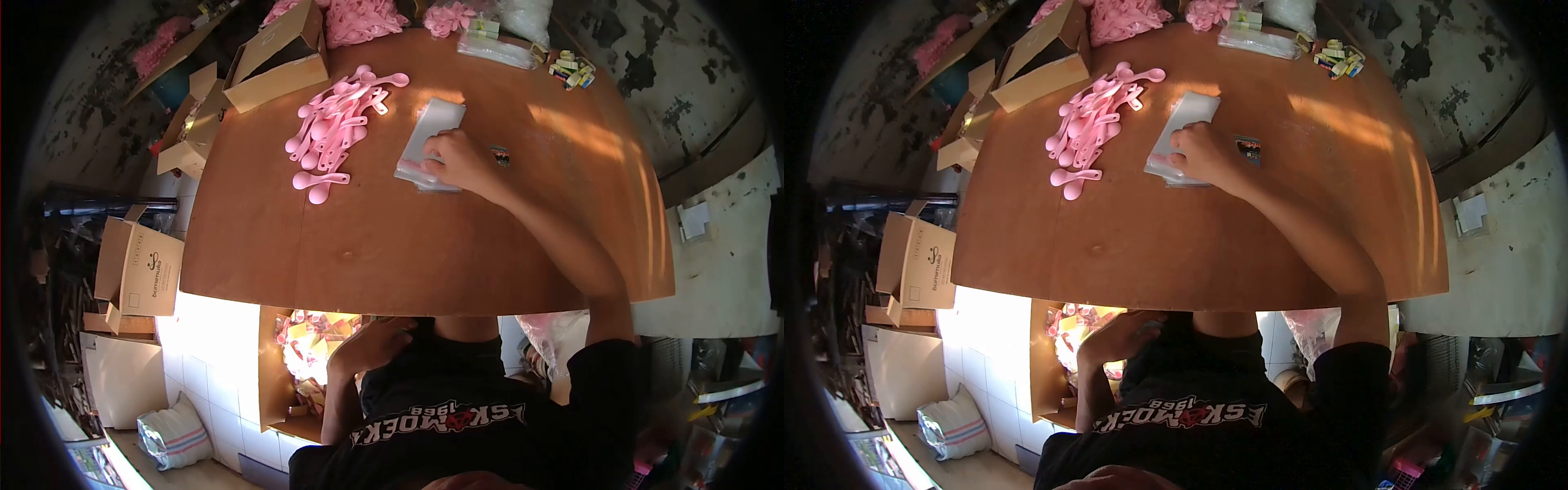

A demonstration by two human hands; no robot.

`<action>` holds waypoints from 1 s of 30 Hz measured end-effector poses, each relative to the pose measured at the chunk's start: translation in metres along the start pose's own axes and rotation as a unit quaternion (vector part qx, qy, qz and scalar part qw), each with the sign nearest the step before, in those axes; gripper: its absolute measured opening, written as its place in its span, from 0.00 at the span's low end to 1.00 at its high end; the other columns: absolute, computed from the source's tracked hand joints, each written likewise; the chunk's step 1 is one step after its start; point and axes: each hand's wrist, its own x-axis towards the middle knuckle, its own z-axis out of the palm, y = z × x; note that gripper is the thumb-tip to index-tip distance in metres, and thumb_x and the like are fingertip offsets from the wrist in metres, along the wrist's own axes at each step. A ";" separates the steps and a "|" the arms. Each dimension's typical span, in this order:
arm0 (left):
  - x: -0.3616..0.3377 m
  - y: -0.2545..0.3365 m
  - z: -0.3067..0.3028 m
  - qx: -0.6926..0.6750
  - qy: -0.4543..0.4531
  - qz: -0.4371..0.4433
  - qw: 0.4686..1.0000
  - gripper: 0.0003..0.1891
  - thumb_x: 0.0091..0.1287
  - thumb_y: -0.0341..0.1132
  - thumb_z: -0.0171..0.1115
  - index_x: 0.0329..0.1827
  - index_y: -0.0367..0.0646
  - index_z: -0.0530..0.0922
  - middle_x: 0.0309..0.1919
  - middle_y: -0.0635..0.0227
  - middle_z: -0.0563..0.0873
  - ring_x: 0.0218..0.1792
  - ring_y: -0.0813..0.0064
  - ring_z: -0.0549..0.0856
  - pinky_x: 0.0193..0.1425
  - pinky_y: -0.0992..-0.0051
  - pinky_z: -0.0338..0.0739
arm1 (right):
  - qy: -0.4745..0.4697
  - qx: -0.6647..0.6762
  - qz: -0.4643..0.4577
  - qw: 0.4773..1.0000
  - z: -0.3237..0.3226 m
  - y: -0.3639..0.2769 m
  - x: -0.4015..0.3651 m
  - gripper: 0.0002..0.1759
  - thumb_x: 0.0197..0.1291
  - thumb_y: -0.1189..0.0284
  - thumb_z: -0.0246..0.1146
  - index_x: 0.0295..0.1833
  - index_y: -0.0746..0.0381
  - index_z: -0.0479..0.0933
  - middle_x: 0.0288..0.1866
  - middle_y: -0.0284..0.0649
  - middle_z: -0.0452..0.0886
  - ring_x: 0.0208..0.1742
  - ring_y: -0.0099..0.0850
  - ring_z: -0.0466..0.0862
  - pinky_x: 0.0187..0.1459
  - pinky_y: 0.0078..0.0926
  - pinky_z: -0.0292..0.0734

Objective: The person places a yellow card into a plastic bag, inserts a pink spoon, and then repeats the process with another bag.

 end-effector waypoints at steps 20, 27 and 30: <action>0.211 0.051 -0.128 0.223 0.360 0.013 0.906 0.20 0.67 0.38 0.60 0.59 0.39 0.75 0.51 0.43 0.82 0.51 0.41 0.83 0.57 0.51 0.77 | -0.073 0.141 0.228 0.961 -0.005 0.095 0.041 0.14 0.48 0.65 0.61 0.33 0.64 0.85 0.25 0.48 0.85 0.32 0.40 0.87 0.38 0.37 0.80; 0.241 0.044 -0.153 0.173 0.352 0.014 0.920 0.20 0.65 0.37 0.60 0.59 0.39 0.74 0.41 0.45 0.86 0.42 0.41 0.85 0.53 0.48 0.78 | 0.008 0.032 0.270 0.962 0.000 0.114 0.063 0.16 0.55 0.64 0.66 0.41 0.67 0.83 0.32 0.47 0.87 0.37 0.38 0.87 0.43 0.36 0.80; 0.267 0.030 -0.151 0.179 0.380 0.060 0.906 0.19 0.65 0.38 0.59 0.58 0.42 0.75 0.41 0.47 0.87 0.44 0.43 0.86 0.53 0.49 0.79 | 0.080 0.122 0.180 0.973 0.026 0.136 0.069 0.22 0.54 0.60 0.69 0.44 0.70 0.81 0.42 0.54 0.86 0.44 0.44 0.87 0.45 0.37 0.80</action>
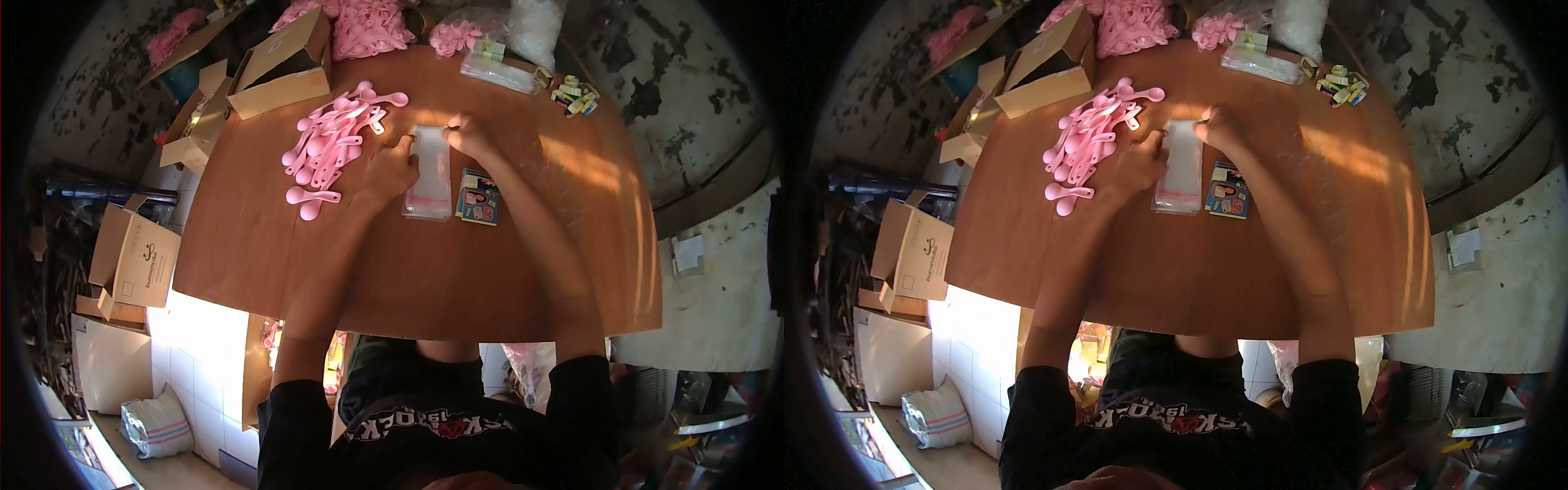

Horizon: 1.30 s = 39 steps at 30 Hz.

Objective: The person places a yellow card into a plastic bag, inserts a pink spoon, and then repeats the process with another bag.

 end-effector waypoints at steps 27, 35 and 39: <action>-0.066 0.014 -0.063 0.001 -0.146 0.109 0.983 0.26 0.60 0.26 0.60 0.64 0.46 0.74 0.47 0.48 0.85 0.48 0.47 0.85 0.53 0.53 0.80 | -0.223 -0.103 -0.177 0.953 -0.018 -0.059 -0.078 0.05 0.48 0.75 0.69 0.31 0.65 0.83 0.32 0.50 0.84 0.35 0.45 0.86 0.39 0.40 0.80; -0.071 0.023 -0.070 -0.074 0.018 0.109 0.991 0.29 0.57 0.22 0.65 0.64 0.48 0.72 0.53 0.56 0.84 0.45 0.49 0.86 0.51 0.54 0.80 | -0.148 -0.059 -0.252 0.954 -0.056 -0.109 -0.091 0.04 0.55 0.75 0.67 0.35 0.65 0.82 0.32 0.44 0.84 0.37 0.40 0.85 0.40 0.34 0.78; -0.051 0.016 -0.078 -0.115 0.072 0.262 0.955 0.17 0.58 0.25 0.69 0.51 0.42 0.79 0.52 0.60 0.85 0.37 0.58 0.88 0.49 0.60 0.81 | -0.151 0.017 -0.198 0.968 -0.074 -0.138 -0.113 0.05 0.58 0.73 0.67 0.37 0.64 0.83 0.35 0.43 0.85 0.38 0.40 0.86 0.40 0.33 0.78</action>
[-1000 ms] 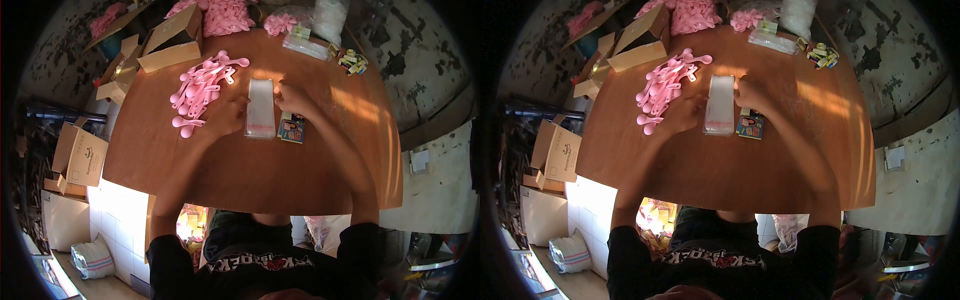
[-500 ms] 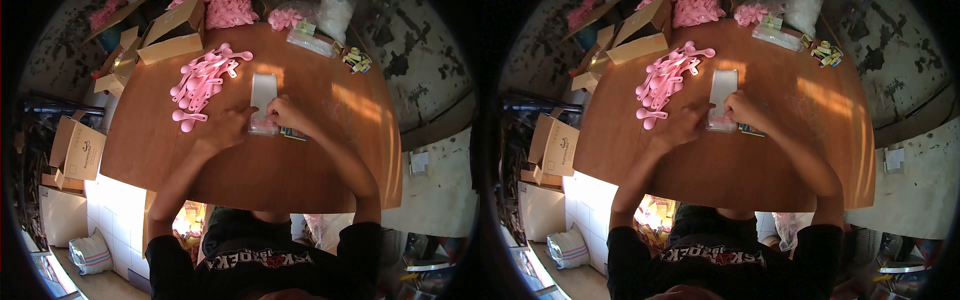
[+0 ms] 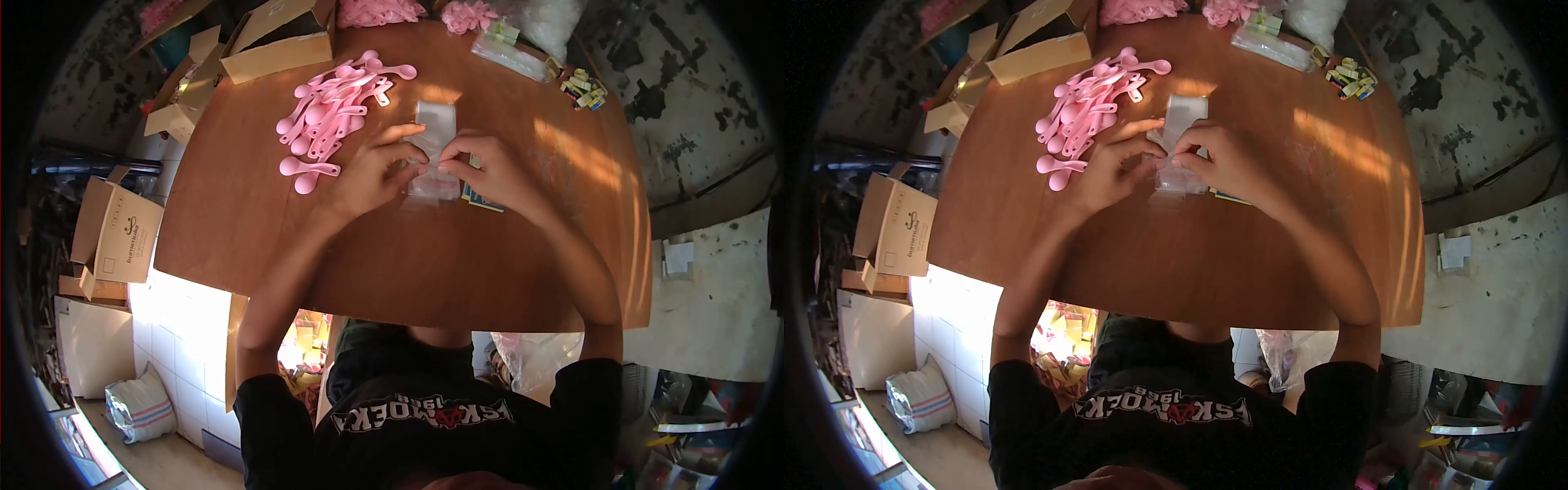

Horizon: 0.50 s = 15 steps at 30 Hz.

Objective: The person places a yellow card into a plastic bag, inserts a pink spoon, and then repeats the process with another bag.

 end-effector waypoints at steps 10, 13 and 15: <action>-0.018 0.025 -0.021 -0.229 -0.028 -0.239 0.943 0.05 0.68 0.24 0.64 0.45 0.35 0.81 0.40 0.69 0.87 0.43 0.81 0.86 0.50 0.79 0.79 | -0.041 -0.216 0.092 0.971 0.000 0.018 -0.084 0.14 0.55 0.74 0.70 0.48 0.62 0.81 0.43 0.44 0.83 0.44 0.45 0.84 0.47 0.38 0.79; -0.020 0.031 -0.018 -0.243 -0.011 -0.255 0.936 0.07 0.68 0.24 0.64 0.47 0.35 0.81 0.41 0.69 0.86 0.39 0.81 0.86 0.45 0.81 0.80 | 0.016 -0.210 0.085 0.974 0.009 0.026 -0.096 0.13 0.55 0.73 0.70 0.46 0.62 0.81 0.43 0.43 0.83 0.42 0.46 0.84 0.46 0.40 0.79; -0.021 0.035 -0.018 -0.240 -0.009 -0.258 0.936 0.07 0.68 0.24 0.64 0.47 0.35 0.82 0.40 0.69 0.87 0.39 0.81 0.86 0.45 0.81 0.80 | 0.025 -0.212 0.086 0.973 0.010 0.030 -0.098 0.11 0.55 0.72 0.69 0.43 0.62 0.82 0.43 0.42 0.83 0.40 0.46 0.84 0.44 0.41 0.79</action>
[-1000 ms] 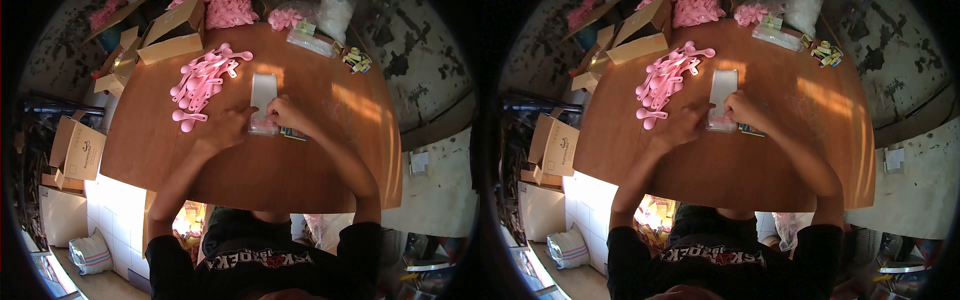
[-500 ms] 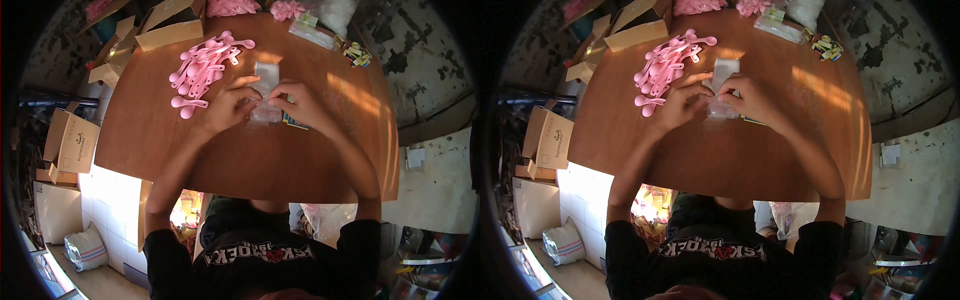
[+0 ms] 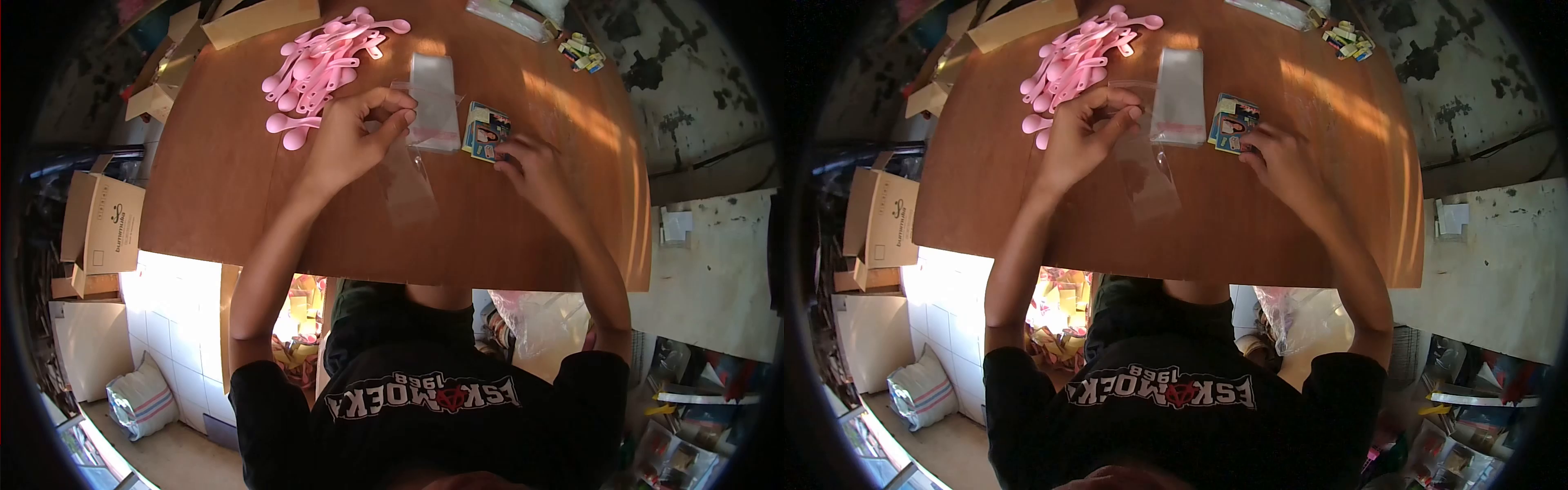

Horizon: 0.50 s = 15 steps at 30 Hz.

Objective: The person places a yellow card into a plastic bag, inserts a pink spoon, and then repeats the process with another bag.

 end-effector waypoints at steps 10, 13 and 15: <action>-0.025 0.021 -0.003 -0.090 0.025 -0.060 0.994 0.11 0.69 0.30 0.65 0.51 0.36 0.84 0.38 0.70 0.88 0.36 0.85 0.83 0.43 0.82 0.78 | 0.092 -0.020 -0.024 0.995 0.000 -0.005 0.006 0.03 0.57 0.75 0.66 0.36 0.62 0.80 0.32 0.44 0.82 0.36 0.44 0.83 0.40 0.42 0.78; -0.029 0.018 -0.009 -0.075 0.020 -0.069 0.995 0.12 0.70 0.33 0.66 0.51 0.35 0.84 0.37 0.69 0.88 0.35 0.84 0.83 0.42 0.82 0.78 | 0.154 -0.090 -0.038 0.983 -0.005 -0.011 0.009 0.03 0.57 0.75 0.65 0.35 0.61 0.78 0.31 0.42 0.82 0.33 0.44 0.82 0.38 0.42 0.78; -0.030 0.013 -0.008 -0.099 0.023 -0.087 0.991 0.12 0.69 0.33 0.67 0.49 0.35 0.85 0.35 0.71 0.88 0.34 0.86 0.82 0.40 0.83 0.77 | 0.174 -0.114 -0.064 0.976 -0.004 -0.011 0.010 0.04 0.56 0.75 0.66 0.34 0.61 0.77 0.30 0.41 0.81 0.32 0.43 0.82 0.37 0.41 0.78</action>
